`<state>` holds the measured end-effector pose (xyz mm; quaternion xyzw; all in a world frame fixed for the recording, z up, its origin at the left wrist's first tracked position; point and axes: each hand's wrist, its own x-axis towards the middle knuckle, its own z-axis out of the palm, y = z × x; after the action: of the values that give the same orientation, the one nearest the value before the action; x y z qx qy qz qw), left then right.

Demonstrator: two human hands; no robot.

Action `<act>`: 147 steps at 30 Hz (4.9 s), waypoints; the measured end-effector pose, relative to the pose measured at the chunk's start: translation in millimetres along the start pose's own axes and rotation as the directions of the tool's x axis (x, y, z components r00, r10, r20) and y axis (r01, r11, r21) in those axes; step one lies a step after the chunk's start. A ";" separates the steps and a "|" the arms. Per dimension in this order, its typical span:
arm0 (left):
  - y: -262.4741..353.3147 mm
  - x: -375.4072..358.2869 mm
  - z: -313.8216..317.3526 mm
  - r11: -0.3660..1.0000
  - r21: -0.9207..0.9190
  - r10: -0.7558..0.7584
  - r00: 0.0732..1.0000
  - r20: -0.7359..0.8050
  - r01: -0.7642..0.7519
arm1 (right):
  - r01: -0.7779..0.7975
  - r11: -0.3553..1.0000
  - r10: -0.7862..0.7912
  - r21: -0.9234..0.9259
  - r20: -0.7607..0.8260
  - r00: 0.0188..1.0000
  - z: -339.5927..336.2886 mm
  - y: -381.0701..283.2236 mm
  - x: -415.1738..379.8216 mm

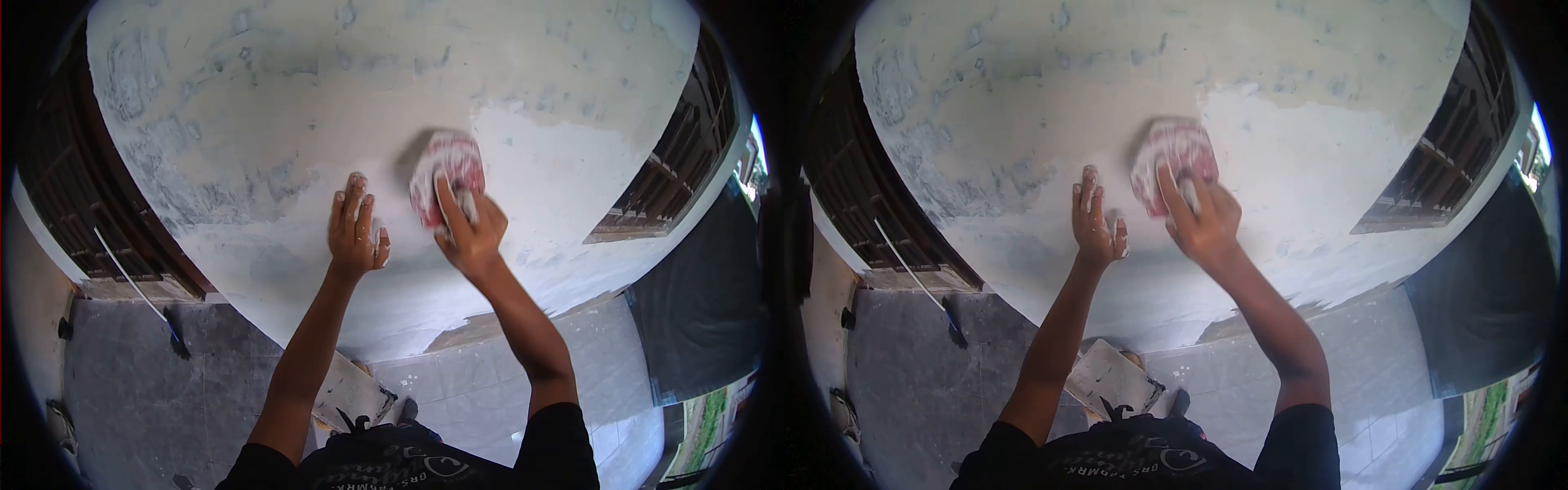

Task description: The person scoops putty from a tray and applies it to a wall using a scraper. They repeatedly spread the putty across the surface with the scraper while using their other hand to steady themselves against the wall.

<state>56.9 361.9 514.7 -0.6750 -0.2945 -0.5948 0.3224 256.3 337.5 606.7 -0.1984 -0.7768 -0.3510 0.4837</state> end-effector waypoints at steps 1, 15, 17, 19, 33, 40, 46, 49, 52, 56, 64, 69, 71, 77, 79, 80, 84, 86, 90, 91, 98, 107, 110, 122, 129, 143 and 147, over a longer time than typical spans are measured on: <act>0.4 -0.3 0.3 1.000 -0.005 0.005 1.000 0.001 -0.005 | 0.000 1.000 -0.001 -0.009 -0.011 1.000 1.7 5.5 14.6; -0.5 0.0 0.9 0.999 0.041 -0.004 1.000 0.006 0.004 | 0.015 0.999 -0.016 0.043 0.032 0.999 2.3 -19.0 -22.0; 1.2 0.1 0.0 1.000 0.018 0.005 1.000 0.004 -0.005 | 0.016 1.000 -0.017 -0.026 -0.022 1.000 -1.5 -8.5 6.4; 0.8 1.2 -0.8 1.000 0.017 -0.020 1.000 0.012 0.020 | 0.030 0.998 -0.031 -0.062 -0.025 0.999 3.2 1.5 28.7; 1.3 1.2 0.9 0.998 0.064 0.009 1.000 -0.015 -0.008 | 0.052 0.999 -0.052 0.003 0.046 0.998 -13.6 -8.3 1.8; 1.5 1.8 0.5 1.000 0.017 -0.013 1.000 -0.009 0.013 | 0.022 0.994 -0.013 -0.106 0.080 0.997 19.7 3.4 10.4; 0.3 -1.5 0.3 0.999 0.050 -0.002 1.000 0.001 0.002 | -0.009 0.999 0.001 0.048 0.156 0.988 17.6 -25.7 -45.8; 0.7 1.8 0.3 0.999 0.048 -0.005 1.000 0.010 0.005 | 0.016 0.999 -0.018 0.043 0.045 0.999 -0.6 -24.3 -21.4; 0.3 -0.6 1.1 0.999 0.047 -0.004 1.000 -0.001 0.004 | -0.041 0.998 0.042 -0.041 0.013 0.999 -5.5 -8.3 20.8; -1.1 -0.2 1.6 1.000 0.029 -0.011 1.000 -0.006 0.011 | -0.039 0.992 0.047 -0.117 0.063 0.997 20.4 -3.2 25.1; 1.6 4.7 -1.4 0.999 0.041 0.007 1.000 -0.026 -0.006 | -0.043 0.998 0.037 0.042 0.133 0.990 8.8 -28.9 -28.3; 2.3 1.6 0.8 0.999 0.040 -0.001 1.000 -0.017 0.002 | 0.023 0.999 -0.023 -0.028 -0.015 1.000 -3.9 -8.8 27.8; 1.2 2.0 0.3 0.999 0.033 -0.024 1.000 -0.013 0.025 | 0.031 0.996 -0.030 -0.088 0.010 1.000 11.4 -4.8 32.8; 3.6 8.0 -0.7 0.998 0.062 0.009 0.997 -0.074 -0.005 | 0.007 0.996 0.005 -0.084 0.131 0.991 23.4 -24.9 -8.5; 2.8 6.0 -0.9 0.998 0.060 -0.001 0.998 -0.069 0.005 | 0.001 0.999 0.009 -0.053 0.182 0.983 19.8 -28.5 -27.2; 2.8 5.9 -1.1 0.998 0.064 0.001 0.997 -0.071 0.004 | -0.014 1.000 0.008 0.027 0.186 0.982 11.7 -30.8 -28.5; 1.7 3.7 0.4 0.999 0.045 0.002 1.000 -0.029 0.000 | 0.021 1.000 -0.022 0.003 0.047 0.999 -6.0 -20.9 -2.7; 2.1 3.3 -0.3 1.000 0.028 -0.006 1.000 -0.019 0.006 | -0.004 0.999 0.005 -0.040 0.019 1.000 -5.0 -13.0 22.3; 2.0 2.2 0.5 1.000 0.017 -0.006 1.000 -0.023 0.006 | 0.013 0.992 -0.002 -0.123 0.093 0.996 22.1 -8.9 25.9; 0.8 3.0 0.2 1.000 0.013 -0.010 1.000 -0.030 0.010 | 0.014 0.992 -0.003 -0.124 0.089 0.996 26.5 -10.5 18.1; 1.0 1.5 -1.3 0.999 0.042 -0.007 1.000 -0.008 0.007 | -0.012 0.997 0.000 0.078 0.142 0.990 5.5 -32.8 -28.7; 0.8 1.4 0.0 1.000 0.027 -0.014 1.000 -0.012 0.014 | -0.071 0.993 0.078 -0.091 0.068 0.995 15.5 0.2 13.1; 0.9 0.5 0.6 0.999 0.033 -0.032 0.999 -0.008 0.032 | -0.063 0.997 0.066 -0.035 0.086 0.994 26.1 -12.6 -18.6; 0.8 1.8 0.3 0.999 0.038 -0.019 1.000 0.002 0.019 | -0.128 0.992 0.128 -0.016 -0.043 0.991 1.4 1.6 25.0; 1.5 3.5 1.2 0.999 0.053 -0.011 0.999 -0.039 0.013 | -0.115 0.993 0.113 0.018 0.072 0.991 29.5 -20.6 -37.7; -0.1 -0.4 -0.5 0.999 0.047 -0.019 1.000 0.023 0.018 | -0.084 0.994 0.085 -0.075 0.005 0.996 24.0 3.3 6.8; 0.1 -0.5 0.3 0.998 0.061 -0.018 0.999 0.030 0.016 | -0.083 0.996 0.080 0.023 0.107 0.991 25.7 -26.1 -44.3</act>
<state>57.1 362.0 514.2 -0.6715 -0.3230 -0.5779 0.3330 243.7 340.3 550.7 -0.2415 -0.7974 -0.3094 0.4584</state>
